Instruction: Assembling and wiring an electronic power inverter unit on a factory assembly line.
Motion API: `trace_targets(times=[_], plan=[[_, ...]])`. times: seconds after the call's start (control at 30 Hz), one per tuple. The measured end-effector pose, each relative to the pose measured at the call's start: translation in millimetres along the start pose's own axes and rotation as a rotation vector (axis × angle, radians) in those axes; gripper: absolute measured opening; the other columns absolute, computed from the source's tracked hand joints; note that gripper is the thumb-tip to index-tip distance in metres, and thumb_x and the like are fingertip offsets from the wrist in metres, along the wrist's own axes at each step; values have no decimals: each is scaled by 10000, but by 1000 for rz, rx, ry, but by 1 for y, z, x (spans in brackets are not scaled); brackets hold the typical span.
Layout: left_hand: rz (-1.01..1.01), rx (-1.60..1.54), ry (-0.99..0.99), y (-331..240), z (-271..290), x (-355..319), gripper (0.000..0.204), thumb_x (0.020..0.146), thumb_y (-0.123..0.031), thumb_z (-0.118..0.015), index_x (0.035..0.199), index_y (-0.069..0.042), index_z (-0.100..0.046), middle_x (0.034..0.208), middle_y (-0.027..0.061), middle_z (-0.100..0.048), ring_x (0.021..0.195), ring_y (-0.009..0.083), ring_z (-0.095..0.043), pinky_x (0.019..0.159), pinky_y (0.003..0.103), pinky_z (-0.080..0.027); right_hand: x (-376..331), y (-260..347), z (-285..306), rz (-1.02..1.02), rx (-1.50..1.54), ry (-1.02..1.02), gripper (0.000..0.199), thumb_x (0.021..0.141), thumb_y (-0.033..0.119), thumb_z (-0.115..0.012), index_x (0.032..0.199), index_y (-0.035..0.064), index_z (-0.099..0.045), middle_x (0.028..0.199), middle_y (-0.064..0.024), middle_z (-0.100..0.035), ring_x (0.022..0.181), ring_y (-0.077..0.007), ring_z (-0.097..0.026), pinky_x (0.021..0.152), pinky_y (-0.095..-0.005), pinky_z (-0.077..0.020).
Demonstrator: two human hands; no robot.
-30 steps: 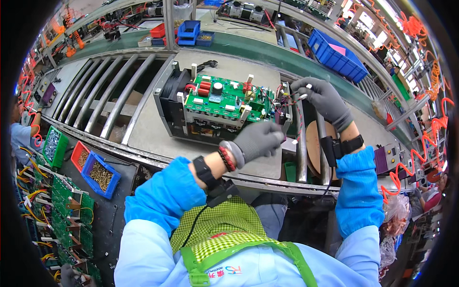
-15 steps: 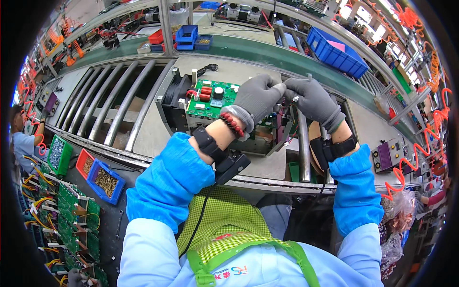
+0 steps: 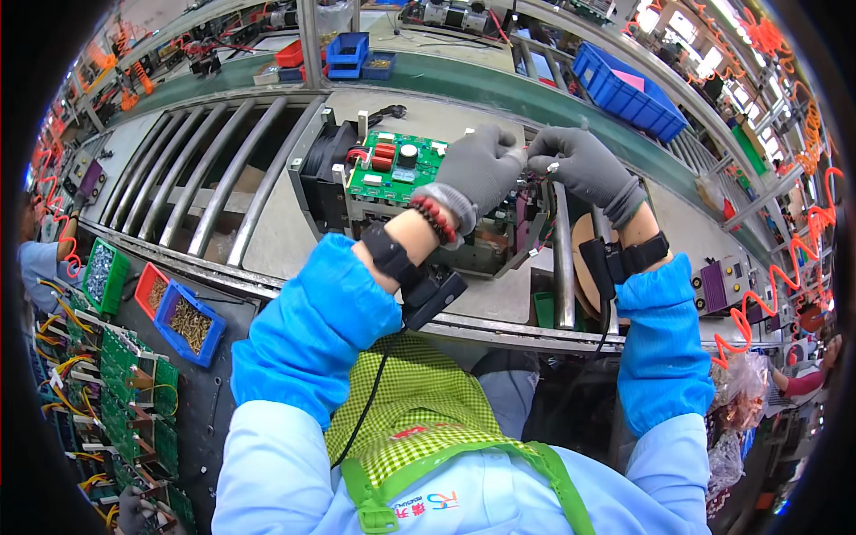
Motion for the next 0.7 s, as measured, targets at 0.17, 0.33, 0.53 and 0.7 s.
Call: trace_targets(times=[0.17, 0.33, 0.53, 0.7], plan=[[32, -337, 108, 10, -18, -64, 264, 910, -215, -568, 1046, 10, -593, 797, 64, -646, 652, 107, -608, 607, 251, -493, 7, 4, -14, 115, -568, 85, 127, 777, 148, -643, 850, 44, -656, 848, -117, -648, 829, -266, -590, 818, -362, -465], [538, -609, 413, 74, -70, -93, 222, 908, -213, -574, 937, -2, -637, 752, 23, -635, 647, 71, -594, 637, 228, -482, 12, 13, -30, 325, -839, 66, 104, 738, 160, -640, 779, 64, -636, 828, -111, -614, 933, -319, -550, 857, -409, -445], [561, -1057, 329, 96, -94, -74, 179, 955, -107, -519, 1006, 28, -624, 914, 73, -647, 814, 121, -632, 745, 221, -531, 16, 16, -31, 410, -893, 52, 137, 751, 178, -652, 778, 45, -633, 840, -118, -613, 936, -327, -546, 858, -414, -446], [687, -1195, 318, 102, -100, -77, 182, 933, -59, -549, 1061, 55, -611, 931, 101, -653, 861, 136, -644, 768, 222, -539, 20, 11, -24, 334, -712, 32, 152, 751, 181, -654, 786, 34, -634, 853, -124, -617, 927, -329, -552, 870, -405, -446]])
Point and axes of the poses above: each hand's wrist, its own x-axis towards the middle knuckle, its own z-axis out of the back of the hand, y = z × x, the point moved 7 cm from there along x, towards the middle knuckle
